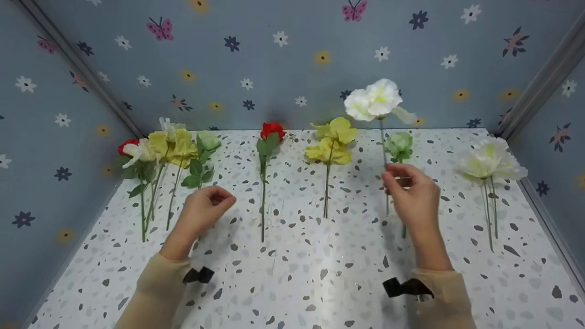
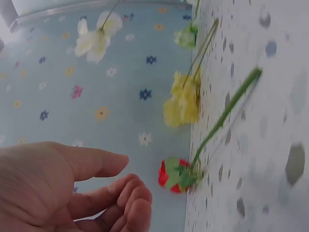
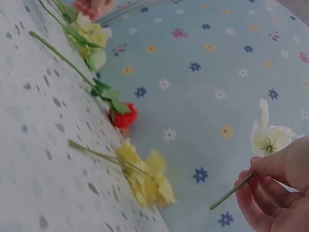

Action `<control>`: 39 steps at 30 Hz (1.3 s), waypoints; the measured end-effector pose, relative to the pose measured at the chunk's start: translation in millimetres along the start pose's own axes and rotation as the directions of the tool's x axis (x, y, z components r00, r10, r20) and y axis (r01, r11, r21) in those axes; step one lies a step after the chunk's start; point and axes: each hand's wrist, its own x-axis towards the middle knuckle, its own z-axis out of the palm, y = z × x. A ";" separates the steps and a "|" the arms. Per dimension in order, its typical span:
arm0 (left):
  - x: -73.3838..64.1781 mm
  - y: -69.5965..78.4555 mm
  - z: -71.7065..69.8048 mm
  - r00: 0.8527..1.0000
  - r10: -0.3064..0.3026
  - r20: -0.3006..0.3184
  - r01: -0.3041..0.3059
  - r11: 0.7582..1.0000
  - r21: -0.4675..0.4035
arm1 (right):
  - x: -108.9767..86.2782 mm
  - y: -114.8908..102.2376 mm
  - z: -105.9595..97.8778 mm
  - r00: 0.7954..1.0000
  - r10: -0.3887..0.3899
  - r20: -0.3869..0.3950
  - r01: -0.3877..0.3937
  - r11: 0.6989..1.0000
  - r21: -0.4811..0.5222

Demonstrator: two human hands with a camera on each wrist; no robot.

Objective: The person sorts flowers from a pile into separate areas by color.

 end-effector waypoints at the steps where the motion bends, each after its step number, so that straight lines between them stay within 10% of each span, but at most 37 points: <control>1: 2.7 -7.6 -9.4 0.999 -0.022 -0.035 0.024 0.998 0.052 | 5.5 5.4 -13.4 0.999 0.019 -0.028 -0.020 0.999 -0.046; 7: 9.4 -40.0 -47.1 0.988 -0.129 -0.090 0.143 0.975 0.173 | 42.6 30.0 -72.1 0.974 0.169 -0.153 -0.211 0.921 -0.328; 15: 13.4 -59.0 -60.0 0.976 -0.197 -0.089 0.210 0.959 0.190 | 76.0 80.0 -123.0 0.915 0.271 -0.300 -0.381 0.823 -0.421; 27: 14.1 -69.9 -58.9 0.961 -0.272 -0.050 0.276 0.938 0.208 | 71.6 131.7 -128.6 0.976 0.080 -0.201 -0.183 0.804 -0.566; 39: 19.3 -90.9 -51.8 0.955 -0.297 -0.008 0.288 0.917 0.275 | 75.4 128.4 -127.7 0.939 0.282 -0.199 -0.345 0.733 -0.587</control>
